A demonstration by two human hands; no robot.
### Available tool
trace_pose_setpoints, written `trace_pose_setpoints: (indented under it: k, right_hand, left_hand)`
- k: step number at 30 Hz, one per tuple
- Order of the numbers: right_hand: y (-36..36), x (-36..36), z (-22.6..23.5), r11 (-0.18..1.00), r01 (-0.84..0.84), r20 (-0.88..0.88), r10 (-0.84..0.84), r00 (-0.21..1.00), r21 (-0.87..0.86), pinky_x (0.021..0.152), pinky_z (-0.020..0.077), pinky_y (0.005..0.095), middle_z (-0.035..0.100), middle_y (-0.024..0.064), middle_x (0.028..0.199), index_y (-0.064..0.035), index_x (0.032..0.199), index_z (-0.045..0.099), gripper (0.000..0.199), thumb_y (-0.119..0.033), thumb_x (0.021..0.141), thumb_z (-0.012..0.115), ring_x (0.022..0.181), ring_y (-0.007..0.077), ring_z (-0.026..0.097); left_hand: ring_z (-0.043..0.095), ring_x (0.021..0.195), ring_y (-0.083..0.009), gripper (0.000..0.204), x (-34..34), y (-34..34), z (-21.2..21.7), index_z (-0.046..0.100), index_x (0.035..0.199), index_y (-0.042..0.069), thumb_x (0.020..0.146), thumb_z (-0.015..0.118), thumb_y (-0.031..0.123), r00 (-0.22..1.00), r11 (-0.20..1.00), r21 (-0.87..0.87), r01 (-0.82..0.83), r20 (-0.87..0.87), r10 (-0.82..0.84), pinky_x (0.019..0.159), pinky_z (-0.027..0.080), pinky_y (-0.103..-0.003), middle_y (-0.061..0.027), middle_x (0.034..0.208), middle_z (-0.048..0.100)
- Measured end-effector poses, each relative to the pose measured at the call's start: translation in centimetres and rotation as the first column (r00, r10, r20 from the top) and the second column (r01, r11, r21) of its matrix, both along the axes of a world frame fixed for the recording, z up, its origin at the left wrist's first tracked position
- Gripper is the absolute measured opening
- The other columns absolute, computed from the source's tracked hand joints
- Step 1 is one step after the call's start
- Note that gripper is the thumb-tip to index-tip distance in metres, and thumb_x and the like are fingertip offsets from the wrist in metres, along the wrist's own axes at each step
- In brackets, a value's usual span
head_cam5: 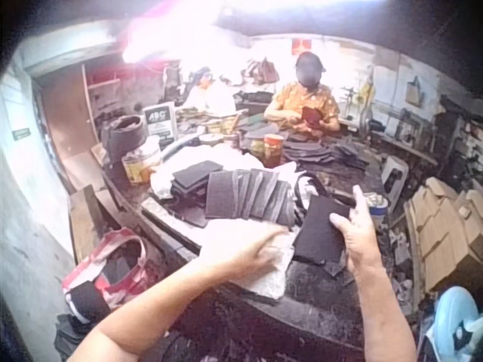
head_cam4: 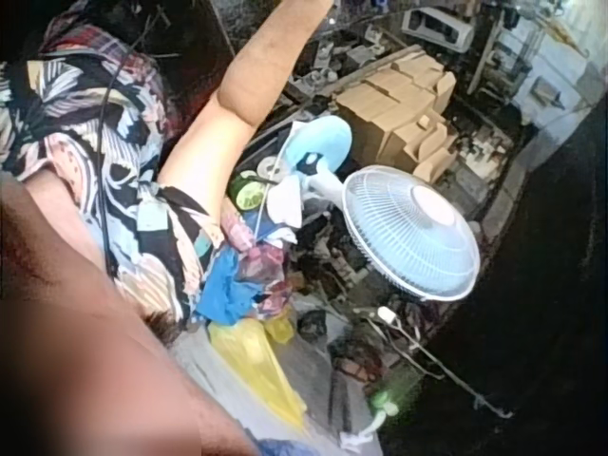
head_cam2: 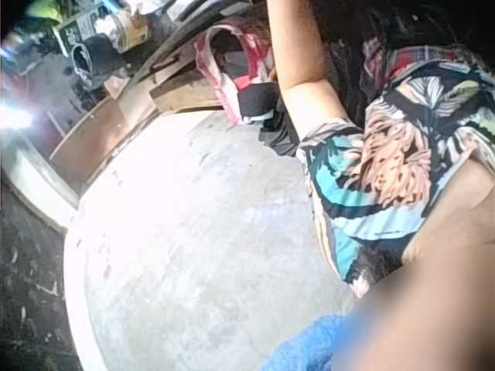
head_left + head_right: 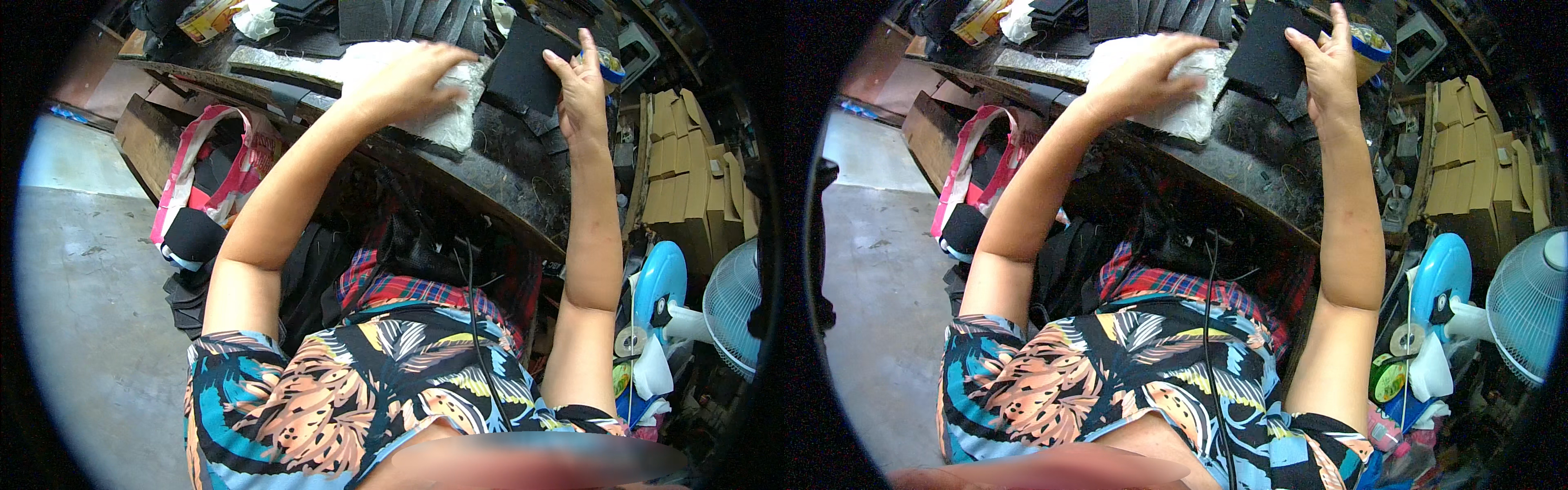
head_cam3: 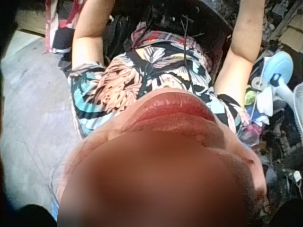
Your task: The person wipes small black rectangular pieces with a white cloth on a cluttered workbench. They repeatedly pick up pieces, wipe them, and place them back, handling them one at a time.
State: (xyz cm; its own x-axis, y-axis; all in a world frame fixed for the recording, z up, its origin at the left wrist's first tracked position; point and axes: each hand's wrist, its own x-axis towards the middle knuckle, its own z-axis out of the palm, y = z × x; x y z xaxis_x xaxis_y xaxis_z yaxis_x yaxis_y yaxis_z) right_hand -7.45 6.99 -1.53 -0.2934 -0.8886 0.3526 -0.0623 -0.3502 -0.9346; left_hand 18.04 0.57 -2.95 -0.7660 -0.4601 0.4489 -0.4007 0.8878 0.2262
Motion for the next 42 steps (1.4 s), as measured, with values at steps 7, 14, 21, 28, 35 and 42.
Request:
trace_pose_setpoints:
  k: [7,14,21,28,35,42]
  right_hand:
    - [1.0,0.4,-1.1,0.973,-0.115,-0.041,0.126,0.991,0.202,0.079,0.0530,0.0229,0.024,0.0413,0.150,-0.0130,0.158,0.019,0.089,-0.003,0.087,0.070,0.110,0.0171,0.060]
    - [1.2,1.8,-0.6,0.965,-0.130,0.019,0.129,0.991,0.228,0.069,0.0555,0.0228,0.062,0.0183,0.119,-0.0111,0.158,0.017,0.092,0.004,0.084,0.071,0.093,0.0145,0.065]
    - [1.3,2.1,-0.9,0.948,-0.159,-0.072,0.186,0.980,0.276,0.081,0.0575,0.0281,0.061,0.0182,0.117,-0.0098,0.156,0.021,0.087,0.009,0.085,0.066,0.101,0.0192,0.065]
    - [1.0,2.2,-1.1,0.954,-0.192,0.063,0.182,0.981,0.231,0.078,0.0578,0.0275,0.063,0.0165,0.113,-0.0096,0.154,0.024,0.082,0.006,0.086,0.066,0.095,0.0190,0.066]
    - [0.9,2.5,-1.8,0.956,-0.181,-0.003,0.186,0.982,0.232,0.062,0.0536,0.0204,0.066,0.0139,0.109,-0.0098,0.154,0.024,0.082,0.004,0.087,0.067,0.086,0.0137,0.067]
    - [1.2,2.0,-0.5,0.963,-0.125,0.058,0.114,0.992,0.237,0.070,0.0574,0.0247,0.065,0.0156,0.112,-0.0057,0.155,0.018,0.084,0.007,0.087,0.065,0.091,0.0162,0.067]
  left_hand:
    - [0.051,0.127,-0.0322,0.075,2.7,0.1,-1.9,0.048,0.143,0.011,0.082,0.075,0.045,0.999,0.995,0.104,0.004,-0.047,0.001,0.107,0.040,-0.041,-0.0168,0.133,0.057]
    - [0.046,0.132,-0.0353,0.081,2.1,-0.9,-1.7,0.048,0.144,0.011,0.080,0.074,0.052,0.998,1.000,-0.004,-0.021,0.060,0.021,0.112,0.034,-0.044,-0.0190,0.140,0.051]
    - [0.039,0.137,-0.0348,0.104,1.9,-0.9,-2.4,0.038,0.151,0.012,0.069,0.077,0.060,0.997,0.995,0.069,-0.074,0.024,0.073,0.116,0.027,-0.044,-0.0186,0.142,0.049]
    - [0.039,0.139,-0.0365,0.113,1.7,-1.7,-2.6,0.037,0.152,0.010,0.066,0.072,0.075,0.997,0.997,0.051,-0.059,0.049,0.057,0.117,0.026,-0.046,-0.0230,0.142,0.050]
    - [0.041,0.136,-0.0379,0.091,2.8,-2.9,-1.9,0.038,0.151,0.019,0.076,0.073,0.056,0.992,0.983,0.135,0.128,-0.036,-0.124,0.114,0.032,-0.046,-0.0215,0.145,0.047]
    - [0.039,0.137,-0.0383,0.096,2.4,0.8,-1.1,0.041,0.150,0.019,0.069,0.077,0.058,0.991,0.989,0.115,-0.096,0.106,0.084,0.115,0.030,-0.046,-0.0175,0.149,0.044]
